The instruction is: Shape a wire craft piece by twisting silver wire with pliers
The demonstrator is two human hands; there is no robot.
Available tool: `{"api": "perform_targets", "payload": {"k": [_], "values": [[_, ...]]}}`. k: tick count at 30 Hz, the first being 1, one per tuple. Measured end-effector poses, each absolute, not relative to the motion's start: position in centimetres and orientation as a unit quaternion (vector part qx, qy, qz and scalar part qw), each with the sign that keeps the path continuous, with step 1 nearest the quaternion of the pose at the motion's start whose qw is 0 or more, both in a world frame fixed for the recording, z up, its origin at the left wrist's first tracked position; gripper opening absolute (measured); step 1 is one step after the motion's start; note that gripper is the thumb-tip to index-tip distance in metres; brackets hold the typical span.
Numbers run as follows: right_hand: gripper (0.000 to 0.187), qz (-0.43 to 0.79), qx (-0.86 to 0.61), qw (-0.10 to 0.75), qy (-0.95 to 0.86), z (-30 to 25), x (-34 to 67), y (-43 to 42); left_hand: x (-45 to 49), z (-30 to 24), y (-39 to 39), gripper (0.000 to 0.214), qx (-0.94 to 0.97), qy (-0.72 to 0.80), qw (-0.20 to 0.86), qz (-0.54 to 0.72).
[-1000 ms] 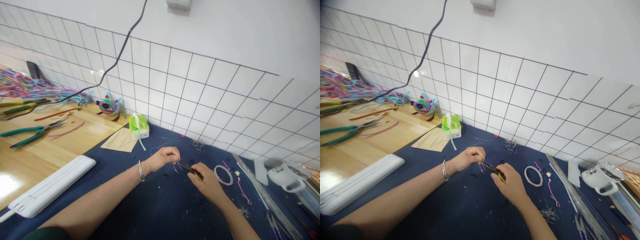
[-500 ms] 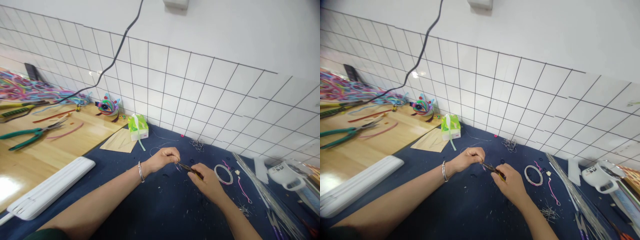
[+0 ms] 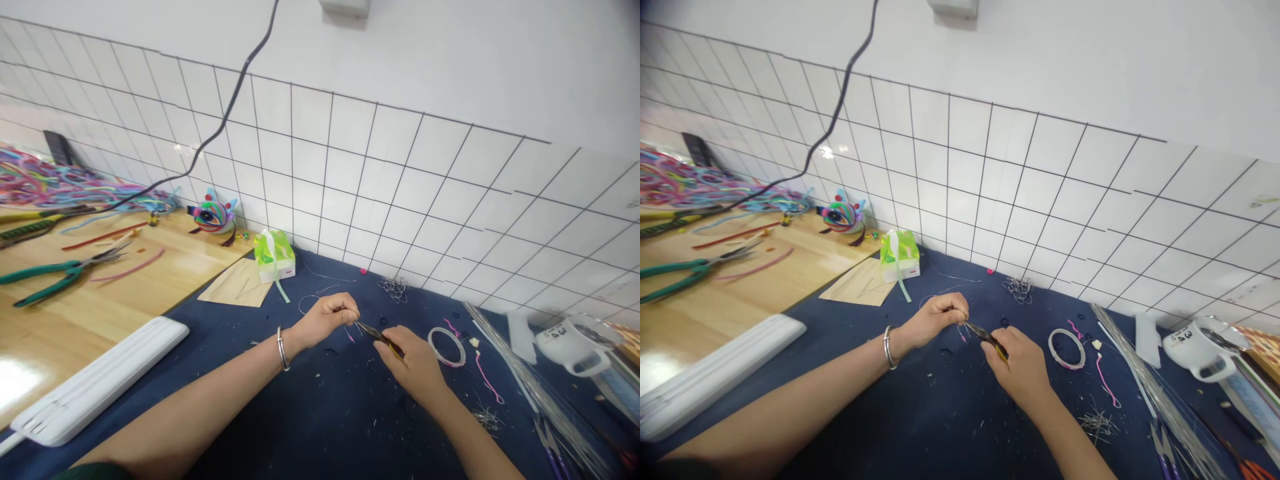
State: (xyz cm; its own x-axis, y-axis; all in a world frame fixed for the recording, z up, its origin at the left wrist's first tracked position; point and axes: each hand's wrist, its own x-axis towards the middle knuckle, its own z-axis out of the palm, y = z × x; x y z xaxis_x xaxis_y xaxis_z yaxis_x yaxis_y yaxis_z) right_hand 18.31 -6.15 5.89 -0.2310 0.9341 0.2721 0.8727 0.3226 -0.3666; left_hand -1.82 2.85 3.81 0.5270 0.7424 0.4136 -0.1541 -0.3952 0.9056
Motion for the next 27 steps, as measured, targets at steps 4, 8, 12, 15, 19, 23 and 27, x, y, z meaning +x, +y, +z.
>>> {"api": "perform_targets", "payload": {"k": [4, 8, 12, 15, 19, 23, 27], "values": [[0.021, 0.015, -0.569, 0.238, -0.787, 5.0, 18.3, -5.9, -1.5, 3.4, 2.6, 0.018, 0.668, 0.225, 0.56, 0.435], [0.021, -0.05, -0.557, 0.251, -0.79, 4.4, 18.4, -5.7, -1.1, 3.1, 2.4, 0.02, 0.63, 0.217, 0.605, 0.435], [0.022, -0.084, -0.556, 0.242, -0.791, 4.4, 18.4, -5.7, -1.0, 3.0, 2.5, 0.022, 0.619, 0.22, 0.629, 0.415], [0.022, -0.087, -0.557, 0.243, -0.789, 4.5, 18.3, -5.7, -1.0, 2.8, 2.6, 0.023, 0.622, 0.218, 0.629, 0.412], [0.022, -0.089, -0.565, 0.233, -0.787, 4.7, 18.3, -5.7, -1.1, 2.4, 2.7, 0.018, 0.634, 0.198, 0.618, 0.42], [0.022, -0.106, -0.568, 0.217, -0.787, 5.0, 18.2, -5.8, -1.1, 2.4, 2.6, 0.018, 0.65, 0.209, 0.594, 0.426], [0.021, -0.141, -0.563, 0.202, -0.789, 5.2, 18.2, -5.9, -1.1, 3.4, 2.1, 0.019, 0.673, 0.228, 0.549, 0.44]]}}
